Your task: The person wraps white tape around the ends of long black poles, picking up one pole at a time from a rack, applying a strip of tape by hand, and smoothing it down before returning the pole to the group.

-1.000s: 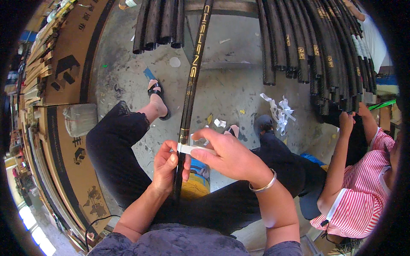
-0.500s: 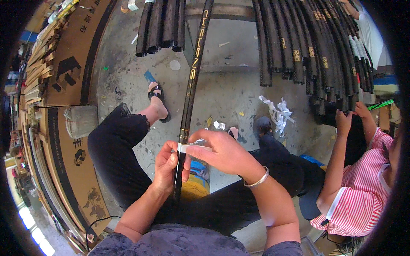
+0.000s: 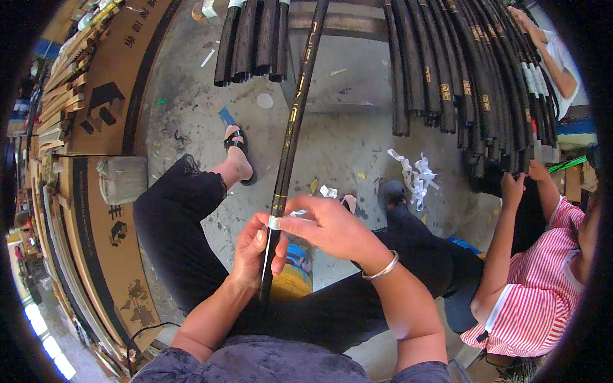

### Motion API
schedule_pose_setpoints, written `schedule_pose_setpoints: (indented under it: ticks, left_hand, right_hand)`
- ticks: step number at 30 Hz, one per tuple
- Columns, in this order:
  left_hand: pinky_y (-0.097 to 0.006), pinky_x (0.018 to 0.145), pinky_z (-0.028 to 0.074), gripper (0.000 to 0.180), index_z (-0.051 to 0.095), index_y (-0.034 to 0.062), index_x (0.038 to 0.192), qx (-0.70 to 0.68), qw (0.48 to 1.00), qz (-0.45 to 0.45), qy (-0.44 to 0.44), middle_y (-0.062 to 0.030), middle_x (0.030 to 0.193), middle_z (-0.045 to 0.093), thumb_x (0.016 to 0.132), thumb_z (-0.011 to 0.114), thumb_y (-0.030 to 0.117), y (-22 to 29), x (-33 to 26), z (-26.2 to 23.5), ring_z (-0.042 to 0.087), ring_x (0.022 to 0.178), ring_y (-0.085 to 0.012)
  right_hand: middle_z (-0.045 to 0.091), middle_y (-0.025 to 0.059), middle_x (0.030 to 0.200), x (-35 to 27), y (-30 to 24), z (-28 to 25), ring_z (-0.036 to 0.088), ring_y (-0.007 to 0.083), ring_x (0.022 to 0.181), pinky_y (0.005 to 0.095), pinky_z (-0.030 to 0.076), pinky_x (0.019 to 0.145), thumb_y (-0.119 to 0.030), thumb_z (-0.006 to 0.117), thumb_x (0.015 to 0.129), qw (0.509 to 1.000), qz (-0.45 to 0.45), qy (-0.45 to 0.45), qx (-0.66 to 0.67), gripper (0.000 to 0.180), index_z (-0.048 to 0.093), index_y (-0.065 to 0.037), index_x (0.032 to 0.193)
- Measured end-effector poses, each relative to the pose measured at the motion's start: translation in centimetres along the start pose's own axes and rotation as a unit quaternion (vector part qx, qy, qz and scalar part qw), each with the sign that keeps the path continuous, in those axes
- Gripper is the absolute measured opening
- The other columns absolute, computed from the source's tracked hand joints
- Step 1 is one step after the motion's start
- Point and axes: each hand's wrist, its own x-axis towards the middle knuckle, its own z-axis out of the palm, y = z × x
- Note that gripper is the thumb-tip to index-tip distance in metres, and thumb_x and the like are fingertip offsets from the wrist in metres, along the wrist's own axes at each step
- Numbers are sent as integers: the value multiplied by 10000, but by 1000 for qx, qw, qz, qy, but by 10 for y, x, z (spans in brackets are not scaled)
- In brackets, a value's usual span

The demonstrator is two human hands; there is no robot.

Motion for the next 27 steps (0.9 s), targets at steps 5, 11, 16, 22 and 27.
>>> schedule_pose_setpoints:
  ticks: [5,11,16,22,27]
  left_hand:
    - [-234,392,433,383,473,128,1080,-14,1000,0,-10,-100,743,600,917,650,425,-2,0,0,541,461,-148]
    - [-251,445,480,444,486,118,1167,-4,1000,-16,-7,-119,763,604,915,638,450,1,-4,-1,557,474,-176]
    - [-296,557,542,558,483,92,1269,50,998,-17,-31,-117,923,606,894,658,465,7,-6,3,626,683,-203]
    - [-280,615,537,602,429,18,1358,269,961,-26,56,-68,995,577,855,701,204,16,-13,21,593,785,-155]
    - [-331,558,550,258,470,54,1021,151,980,26,128,-95,879,580,870,649,163,-9,-16,19,599,700,-178]
  right_hand:
    - [579,1,749,1,1,0,484,63,645,250,385,548,-309,656,938,1000,7,-7,-10,334,632,-1,1066]
    - [574,-7,739,7,19,6,476,60,623,246,371,528,-299,637,951,999,-45,-1,28,331,619,-13,1117]
    - [561,-12,729,5,21,8,476,51,609,232,347,505,-279,623,959,996,-20,-1,92,327,603,-30,1169]
    - [681,163,1066,0,1,6,645,241,969,372,486,868,-375,596,949,994,-32,43,-100,462,572,-12,1235]
    - [661,193,1123,-4,2,1,633,339,1051,411,477,895,-419,560,954,989,-96,46,-104,469,567,-40,1230]
